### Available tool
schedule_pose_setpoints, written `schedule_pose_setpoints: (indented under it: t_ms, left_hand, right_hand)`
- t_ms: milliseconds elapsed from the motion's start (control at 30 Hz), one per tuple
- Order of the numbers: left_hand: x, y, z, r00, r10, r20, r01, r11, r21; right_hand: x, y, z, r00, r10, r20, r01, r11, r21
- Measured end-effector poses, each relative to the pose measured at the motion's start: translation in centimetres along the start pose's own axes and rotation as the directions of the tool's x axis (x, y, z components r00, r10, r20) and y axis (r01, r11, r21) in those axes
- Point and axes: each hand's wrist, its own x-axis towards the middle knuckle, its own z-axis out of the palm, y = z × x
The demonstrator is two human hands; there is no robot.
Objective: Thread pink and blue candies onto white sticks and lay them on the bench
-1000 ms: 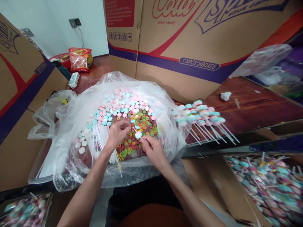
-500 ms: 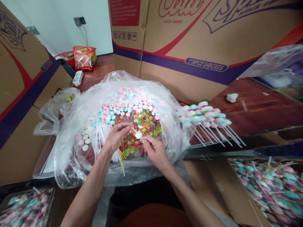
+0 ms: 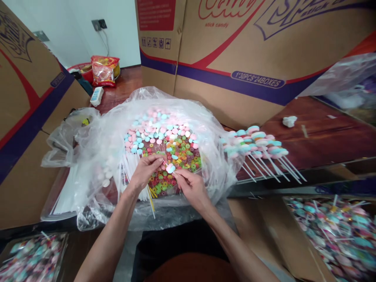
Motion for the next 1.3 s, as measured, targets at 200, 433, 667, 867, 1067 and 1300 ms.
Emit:
schedule_pose_setpoints:
  t_ms: [200, 433, 667, 867, 1067, 1300]
  left_hand:
    - [0.2, -0.4, 0.6, 0.991, -0.014, -0.130, -0.003, 0.991, -0.132]
    - [-0.1, -0.1, 1.3, 0.989, -0.057, -0.140, 0.029, 0.980, -0.195]
    - [-0.4, -0.8, 2.1, 0.979, -0.042, -0.201, 0.015, 0.991, -0.136]
    - [-1.4, -1.0, 2.6, 0.975, 0.009, -0.222, -0.029, 0.996, -0.088]
    - [-1.5, -1.1, 2.9, 0.994, 0.038, -0.104, -0.029, 0.996, 0.080]
    - [1.4, -0.9, 3.6, 0.934, 0.358, -0.002, -0.286, 0.751, 0.595]
  right_hand:
    - [0.2, -0.1, 0.1, 1.000, 0.016, -0.027, -0.016, 1.000, -0.002]
    - [0.1, -0.3, -0.1, 0.999, -0.038, -0.030, 0.036, 0.996, -0.079]
    - [0.1, -0.6, 0.3, 0.990, -0.117, -0.075, 0.099, 0.974, -0.205]
    - [0.1, -1.2, 1.6, 0.986, -0.073, -0.150, 0.054, 0.991, -0.124]
    - [0.4, -0.7, 1.7, 0.989, 0.096, -0.114, -0.079, 0.986, 0.149]
    - [0.4, -0.2, -0.8, 0.954, 0.184, -0.237, -0.125, 0.962, 0.244]
